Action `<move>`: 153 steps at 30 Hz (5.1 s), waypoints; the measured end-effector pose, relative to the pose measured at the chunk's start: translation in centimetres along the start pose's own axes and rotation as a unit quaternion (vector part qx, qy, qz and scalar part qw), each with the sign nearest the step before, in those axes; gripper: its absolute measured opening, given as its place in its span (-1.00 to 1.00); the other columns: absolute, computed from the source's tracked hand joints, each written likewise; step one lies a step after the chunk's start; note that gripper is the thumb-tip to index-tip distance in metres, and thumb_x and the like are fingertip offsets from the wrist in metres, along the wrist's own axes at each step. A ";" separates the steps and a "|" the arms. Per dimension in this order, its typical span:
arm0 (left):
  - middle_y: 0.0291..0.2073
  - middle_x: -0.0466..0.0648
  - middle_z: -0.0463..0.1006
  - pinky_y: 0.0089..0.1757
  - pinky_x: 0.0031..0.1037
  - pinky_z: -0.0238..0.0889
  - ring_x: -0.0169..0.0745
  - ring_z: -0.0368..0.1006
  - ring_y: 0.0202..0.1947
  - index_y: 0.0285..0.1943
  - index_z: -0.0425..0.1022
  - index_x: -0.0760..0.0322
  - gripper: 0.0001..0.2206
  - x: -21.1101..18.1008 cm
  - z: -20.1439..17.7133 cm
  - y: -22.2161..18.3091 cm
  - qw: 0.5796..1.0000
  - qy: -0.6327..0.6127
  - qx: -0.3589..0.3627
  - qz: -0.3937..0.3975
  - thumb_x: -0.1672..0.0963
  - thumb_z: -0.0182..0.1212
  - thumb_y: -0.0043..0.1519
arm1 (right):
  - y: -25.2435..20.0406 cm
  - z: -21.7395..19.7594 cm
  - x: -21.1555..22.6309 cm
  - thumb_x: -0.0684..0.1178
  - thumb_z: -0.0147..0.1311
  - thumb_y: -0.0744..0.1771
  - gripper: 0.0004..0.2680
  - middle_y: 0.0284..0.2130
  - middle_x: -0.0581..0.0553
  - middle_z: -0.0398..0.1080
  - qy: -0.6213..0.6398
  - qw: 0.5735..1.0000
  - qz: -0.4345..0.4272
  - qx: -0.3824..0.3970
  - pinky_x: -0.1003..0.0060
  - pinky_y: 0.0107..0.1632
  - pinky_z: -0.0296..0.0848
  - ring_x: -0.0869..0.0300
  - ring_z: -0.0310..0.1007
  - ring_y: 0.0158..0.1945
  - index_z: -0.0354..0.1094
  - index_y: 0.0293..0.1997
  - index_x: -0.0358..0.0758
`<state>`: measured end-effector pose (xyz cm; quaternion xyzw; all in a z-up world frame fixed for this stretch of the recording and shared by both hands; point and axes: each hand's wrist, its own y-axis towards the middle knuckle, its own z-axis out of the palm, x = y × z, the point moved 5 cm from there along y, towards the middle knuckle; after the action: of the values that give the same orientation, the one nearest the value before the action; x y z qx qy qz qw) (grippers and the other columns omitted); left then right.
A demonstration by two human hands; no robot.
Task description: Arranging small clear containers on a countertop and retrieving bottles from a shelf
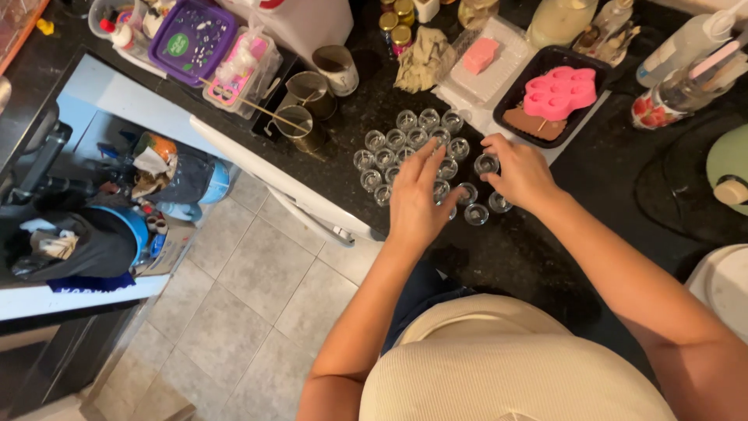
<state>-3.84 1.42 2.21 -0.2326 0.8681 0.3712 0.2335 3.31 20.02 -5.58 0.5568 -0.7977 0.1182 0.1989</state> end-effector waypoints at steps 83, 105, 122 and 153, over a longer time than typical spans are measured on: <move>0.09 0.27 0.57 0.08 0.00 0.43 0.32 0.52 0.09 0.28 0.44 0.45 -0.38 -4.4 -4.7 5.3 0.973 -0.203 0.025 0.109 0.17 0.57 0.02 | -4.4 -11.1 6.3 0.04 0.49 0.14 -0.68 -0.29 -0.15 0.55 0.107 0.973 -0.063 -0.197 0.19 -0.14 0.53 -0.02 0.55 -0.14 0.57 -0.12 -0.19; 0.21 0.10 0.47 0.36 0.15 -0.15 0.21 0.23 0.36 -0.01 0.64 0.36 -0.64 8.5 5.9 1.8 0.962 0.036 0.262 0.063 0.09 0.49 0.06 | -2.8 6.2 1.1 0.21 0.36 0.13 -0.70 -0.42 -0.01 0.46 -0.111 0.981 0.152 -0.052 0.27 -0.19 0.46 0.14 0.38 -0.13 0.59 -0.23 -0.11; 0.18 0.00 0.49 0.34 0.13 -0.07 0.15 0.25 0.36 -0.05 0.66 0.28 -0.65 11.5 5.4 2.4 0.983 0.070 0.170 0.011 0.06 0.50 0.02 | -0.7 0.5 1.4 0.19 0.29 0.20 -0.72 -0.36 0.00 0.46 -0.067 0.984 0.121 -0.113 0.18 -0.06 0.51 0.10 0.45 -0.08 0.51 -0.13 -0.07; -0.03 -0.01 0.66 -0.05 -0.30 0.51 0.00 0.62 -0.05 0.09 0.61 0.29 -0.55 -2.5 1.2 5.6 0.954 -0.284 0.001 0.098 0.16 0.61 -0.01 | -3.4 -15.2 8.4 0.08 0.13 0.31 -0.92 -0.30 0.14 0.56 -0.074 0.991 -0.055 -0.101 0.20 -0.16 0.56 0.12 0.58 -0.12 0.52 -0.30 0.07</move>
<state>-4.83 6.37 5.95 -0.0313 0.7850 0.4422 0.4327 6.74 18.00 11.67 0.5839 -0.7865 -0.0154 0.2007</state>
